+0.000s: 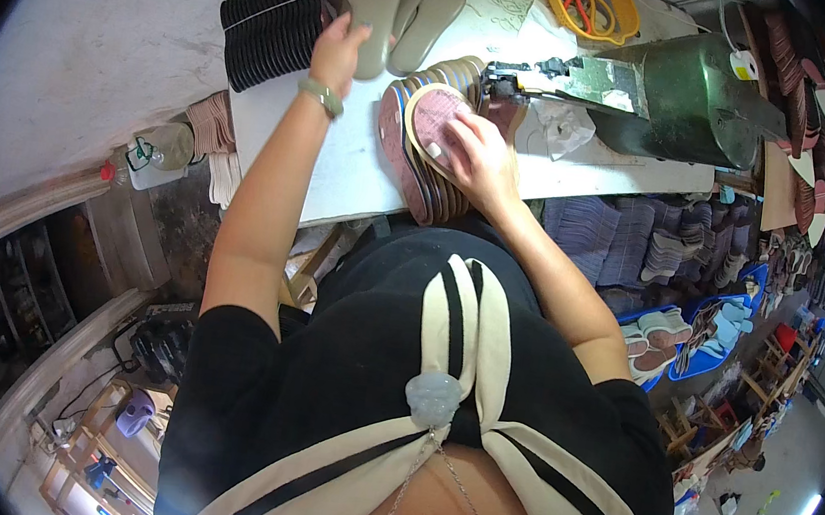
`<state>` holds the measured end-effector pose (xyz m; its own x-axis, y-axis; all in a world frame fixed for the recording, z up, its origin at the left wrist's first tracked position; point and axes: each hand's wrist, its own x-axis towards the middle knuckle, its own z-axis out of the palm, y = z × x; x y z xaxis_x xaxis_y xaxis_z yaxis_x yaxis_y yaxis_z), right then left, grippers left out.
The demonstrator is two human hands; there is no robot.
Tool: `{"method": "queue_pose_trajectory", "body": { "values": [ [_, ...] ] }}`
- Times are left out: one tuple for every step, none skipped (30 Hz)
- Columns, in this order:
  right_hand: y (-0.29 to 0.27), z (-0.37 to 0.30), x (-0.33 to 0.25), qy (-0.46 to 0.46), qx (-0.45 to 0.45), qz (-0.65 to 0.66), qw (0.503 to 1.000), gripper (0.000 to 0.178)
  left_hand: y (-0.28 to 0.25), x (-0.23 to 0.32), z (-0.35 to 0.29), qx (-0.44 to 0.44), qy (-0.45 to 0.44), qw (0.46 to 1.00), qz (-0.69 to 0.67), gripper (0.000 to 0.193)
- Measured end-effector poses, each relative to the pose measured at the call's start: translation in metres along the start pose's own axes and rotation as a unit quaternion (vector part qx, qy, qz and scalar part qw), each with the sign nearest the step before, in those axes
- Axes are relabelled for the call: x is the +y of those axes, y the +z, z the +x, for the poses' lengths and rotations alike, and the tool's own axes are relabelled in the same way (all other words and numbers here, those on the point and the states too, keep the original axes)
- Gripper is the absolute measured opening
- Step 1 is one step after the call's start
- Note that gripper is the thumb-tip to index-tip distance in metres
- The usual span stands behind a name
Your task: The recorder is assembling or processing shoe components at a factory station, specifically working with shoe soles and upper parts.
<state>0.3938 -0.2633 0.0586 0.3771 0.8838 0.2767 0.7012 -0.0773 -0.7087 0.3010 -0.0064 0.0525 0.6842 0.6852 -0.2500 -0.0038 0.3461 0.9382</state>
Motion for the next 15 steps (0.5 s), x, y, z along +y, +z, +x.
{"method": "queue_pose_trajectory", "body": {
  "values": [
    [0.003,-0.011,0.005,-0.018,-0.013,-0.065,0.998,0.046,-0.019,0.000,0.021,0.107,0.069,0.983,0.134,0.037],
    [0.004,-0.021,0.009,-0.020,-0.013,-0.065,0.998,0.046,-0.024,0.001,0.032,0.205,0.131,0.933,0.264,0.042],
    [0.007,-0.030,0.012,-0.040,-0.053,-0.093,0.993,0.052,-0.030,-0.002,0.033,0.208,0.132,0.933,0.263,0.042],
    [0.008,-0.040,0.021,-0.051,-0.090,-0.125,0.987,0.059,-0.023,-0.001,0.031,0.250,0.190,0.895,0.318,0.046],
    [0.011,-0.044,0.027,-0.048,-0.100,-0.111,0.988,0.064,-0.017,-0.002,0.025,0.292,0.246,0.846,0.372,0.051],
    [0.014,-0.048,0.034,-0.045,-0.100,-0.112,0.988,0.064,-0.008,-0.014,0.011,0.260,0.232,0.878,0.329,0.051],
    [0.017,-0.048,0.036,-0.048,-0.077,-0.108,0.990,0.064,-0.002,-0.032,-0.012,0.219,0.205,0.888,0.348,0.051],
    [0.019,-0.047,0.035,-0.055,-0.057,-0.102,0.992,0.063,0.000,-0.064,-0.041,0.196,0.142,0.914,0.325,0.051],
    [0.018,-0.043,0.031,-0.043,-0.048,-0.076,0.995,0.061,0.010,-0.089,-0.070,0.165,0.077,0.936,0.300,0.052],
    [0.016,-0.043,0.031,-0.023,-0.043,-0.081,0.996,0.061,0.041,-0.068,-0.106,0.060,-0.042,0.988,0.139,0.055],
    [0.012,-0.036,0.021,-0.033,-0.029,-0.021,0.999,0.060,0.048,-0.069,-0.127,0.039,-0.127,0.990,0.039,0.054],
    [0.008,-0.031,0.012,-0.038,-0.014,0.036,0.999,0.059,0.060,-0.056,-0.142,0.002,-0.179,0.982,-0.063,0.048],
    [0.002,-0.025,0.002,-0.070,-0.029,0.069,0.995,0.061,0.062,-0.054,-0.146,-0.025,-0.168,0.979,-0.115,0.043],
    [-0.004,-0.018,-0.010,-0.081,-0.035,0.088,0.992,0.064,0.063,-0.053,-0.148,-0.051,-0.157,0.972,-0.168,0.038],
    [-0.012,-0.011,-0.016,-0.060,0.003,0.081,0.995,0.064,0.068,-0.048,-0.144,-0.035,-0.096,0.980,-0.170,0.032]
  ]
}}
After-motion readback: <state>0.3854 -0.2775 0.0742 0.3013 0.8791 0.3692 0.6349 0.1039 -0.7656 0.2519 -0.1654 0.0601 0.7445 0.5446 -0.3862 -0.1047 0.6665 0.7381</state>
